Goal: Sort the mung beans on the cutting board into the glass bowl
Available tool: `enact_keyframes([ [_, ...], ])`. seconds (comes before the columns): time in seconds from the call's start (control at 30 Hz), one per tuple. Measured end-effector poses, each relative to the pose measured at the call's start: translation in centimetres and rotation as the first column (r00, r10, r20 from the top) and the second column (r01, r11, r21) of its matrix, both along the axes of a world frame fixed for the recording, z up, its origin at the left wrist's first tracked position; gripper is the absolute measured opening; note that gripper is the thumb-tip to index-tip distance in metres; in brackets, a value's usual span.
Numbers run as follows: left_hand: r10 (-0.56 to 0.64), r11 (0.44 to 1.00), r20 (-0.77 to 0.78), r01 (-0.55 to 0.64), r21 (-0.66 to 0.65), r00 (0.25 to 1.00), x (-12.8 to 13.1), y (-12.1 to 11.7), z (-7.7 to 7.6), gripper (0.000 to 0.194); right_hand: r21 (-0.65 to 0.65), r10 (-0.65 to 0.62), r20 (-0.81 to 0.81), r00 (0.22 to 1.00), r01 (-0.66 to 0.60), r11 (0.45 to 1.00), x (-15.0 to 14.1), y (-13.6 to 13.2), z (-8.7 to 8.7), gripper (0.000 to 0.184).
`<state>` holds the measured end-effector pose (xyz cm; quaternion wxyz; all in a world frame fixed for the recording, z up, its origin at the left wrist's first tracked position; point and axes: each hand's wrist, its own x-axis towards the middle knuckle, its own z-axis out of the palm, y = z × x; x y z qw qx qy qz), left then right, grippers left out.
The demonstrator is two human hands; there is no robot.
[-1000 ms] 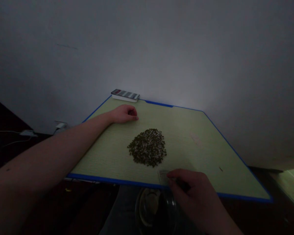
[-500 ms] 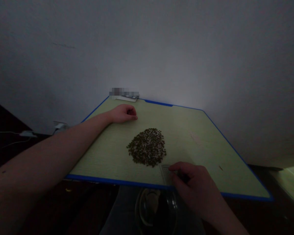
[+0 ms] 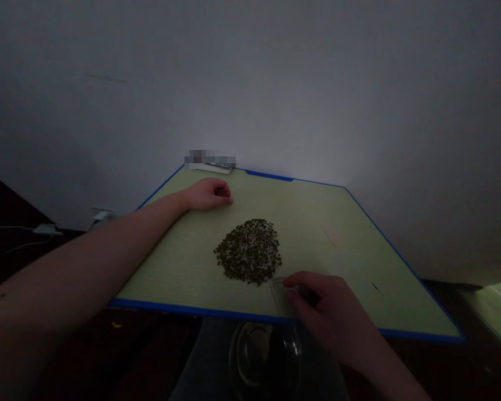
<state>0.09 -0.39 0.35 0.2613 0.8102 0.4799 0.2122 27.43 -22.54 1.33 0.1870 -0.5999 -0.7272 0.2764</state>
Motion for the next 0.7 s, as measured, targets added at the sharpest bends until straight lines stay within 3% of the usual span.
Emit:
enact_keyframes([
  [0.33,-0.008,1.0,0.023,0.008,-0.006,1.0,-0.1,0.1,-0.2,0.028,0.02,-0.02,-0.002,1.0,0.02,1.0,2.6,0.9,-0.2,0.025],
  [0.7,0.01,1.0,0.01,-0.01,-0.004,1.0,0.0,0.0,0.0,0.026,-0.004,-0.01,0.043,0.999,0.01,1.0,2.4,0.9,0.0,0.032],
])
